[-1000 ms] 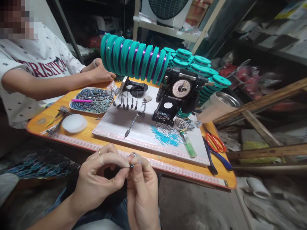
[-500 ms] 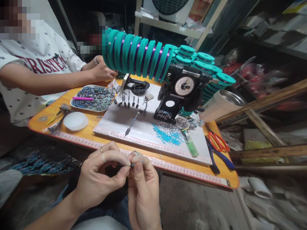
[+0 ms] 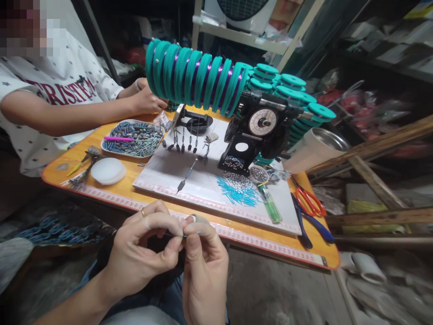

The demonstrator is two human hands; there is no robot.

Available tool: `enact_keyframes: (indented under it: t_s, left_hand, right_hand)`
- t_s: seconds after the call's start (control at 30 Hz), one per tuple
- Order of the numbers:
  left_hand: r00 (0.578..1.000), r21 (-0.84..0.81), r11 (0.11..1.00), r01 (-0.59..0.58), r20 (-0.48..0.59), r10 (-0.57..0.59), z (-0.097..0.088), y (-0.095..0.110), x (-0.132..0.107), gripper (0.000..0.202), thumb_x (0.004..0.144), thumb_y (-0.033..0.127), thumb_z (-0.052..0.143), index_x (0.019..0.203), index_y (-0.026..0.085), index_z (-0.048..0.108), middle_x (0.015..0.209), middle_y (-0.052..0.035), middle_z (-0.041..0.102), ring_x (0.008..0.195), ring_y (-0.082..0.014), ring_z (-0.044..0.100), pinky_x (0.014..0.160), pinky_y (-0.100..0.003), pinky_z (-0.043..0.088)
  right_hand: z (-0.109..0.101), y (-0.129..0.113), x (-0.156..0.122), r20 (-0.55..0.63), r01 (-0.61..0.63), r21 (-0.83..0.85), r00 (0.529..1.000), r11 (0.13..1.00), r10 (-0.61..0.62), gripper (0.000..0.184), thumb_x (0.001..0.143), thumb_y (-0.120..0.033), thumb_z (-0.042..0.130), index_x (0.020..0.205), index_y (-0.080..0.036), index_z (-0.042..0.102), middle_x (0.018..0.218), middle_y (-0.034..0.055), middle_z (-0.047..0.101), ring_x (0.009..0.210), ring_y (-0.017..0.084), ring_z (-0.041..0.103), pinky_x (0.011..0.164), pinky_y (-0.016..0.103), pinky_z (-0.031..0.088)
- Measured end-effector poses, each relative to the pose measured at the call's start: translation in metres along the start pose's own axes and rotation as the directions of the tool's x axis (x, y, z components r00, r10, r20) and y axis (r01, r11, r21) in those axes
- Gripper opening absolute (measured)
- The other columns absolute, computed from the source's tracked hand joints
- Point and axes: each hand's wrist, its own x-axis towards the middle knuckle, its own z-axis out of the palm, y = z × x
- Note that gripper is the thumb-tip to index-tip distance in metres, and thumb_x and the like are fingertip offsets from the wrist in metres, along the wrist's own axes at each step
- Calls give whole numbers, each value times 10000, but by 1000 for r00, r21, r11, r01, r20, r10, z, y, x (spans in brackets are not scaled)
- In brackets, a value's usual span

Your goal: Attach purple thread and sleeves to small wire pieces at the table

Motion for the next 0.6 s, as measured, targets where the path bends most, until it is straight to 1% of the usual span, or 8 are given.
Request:
enact_keyframes:
  t_s: [0.1, 0.2, 0.37, 0.5, 0.6]
  left_hand:
    - [1000, -11, 1000, 7, -4, -7, 0, 1, 0, 149, 781, 3, 622, 771, 150, 646, 687, 26, 598, 625, -67, 507, 560, -149, 427]
    - [1000, -19, 1000, 25, 3, -25, 1, 1, 1, 147, 779, 9, 614, 772, 154, 645, 686, 19, 584, 630, -82, 521, 565, -168, 442]
    - [1000, -14, 999, 31, -5, -31, 3, -1, 1, 154, 772, 7, 617, 778, 160, 641, 690, 20, 571, 629, -84, 523, 562, -171, 440]
    - [999, -14, 999, 39, -5, -39, 2, -2, 0, 152, 770, 11, 612, 779, 160, 645, 695, 15, 575, 629, -84, 520, 553, -165, 431]
    - [999, -26, 999, 34, -17, -34, 2, -1, 1, 152, 769, 8, 603, 766, 156, 642, 688, 15, 582, 632, -83, 522, 559, -161, 436]
  right_hand:
    - [2, 0, 1, -15, 28, -16, 999, 999, -28, 132, 957, -381, 807, 951, -254, 770, 992, 30, 677, 992, 180, 640, 914, 247, 529]
    - [4, -1, 1, -7, 21, -24, 1000, 999, -22, 131, 958, -387, 803, 942, -261, 773, 962, 24, 675, 961, 189, 645, 901, 268, 538]
    - [1, -1, 1, 15, -21, -32, 1000, 999, 21, 97, 997, -379, 761, 993, -283, 760, 1039, 18, 664, 1030, 194, 621, 959, 293, 506]
    - [-3, 1, -1, 16, -45, -13, 999, 999, 45, 99, 997, -379, 762, 1011, -281, 755, 1060, 26, 664, 1080, 206, 612, 985, 302, 488]
    - [-3, 1, -1, 11, -53, -3, 999, 999, 53, 90, 990, -371, 774, 1021, -288, 762, 1093, 15, 663, 1086, 184, 612, 1007, 285, 481]
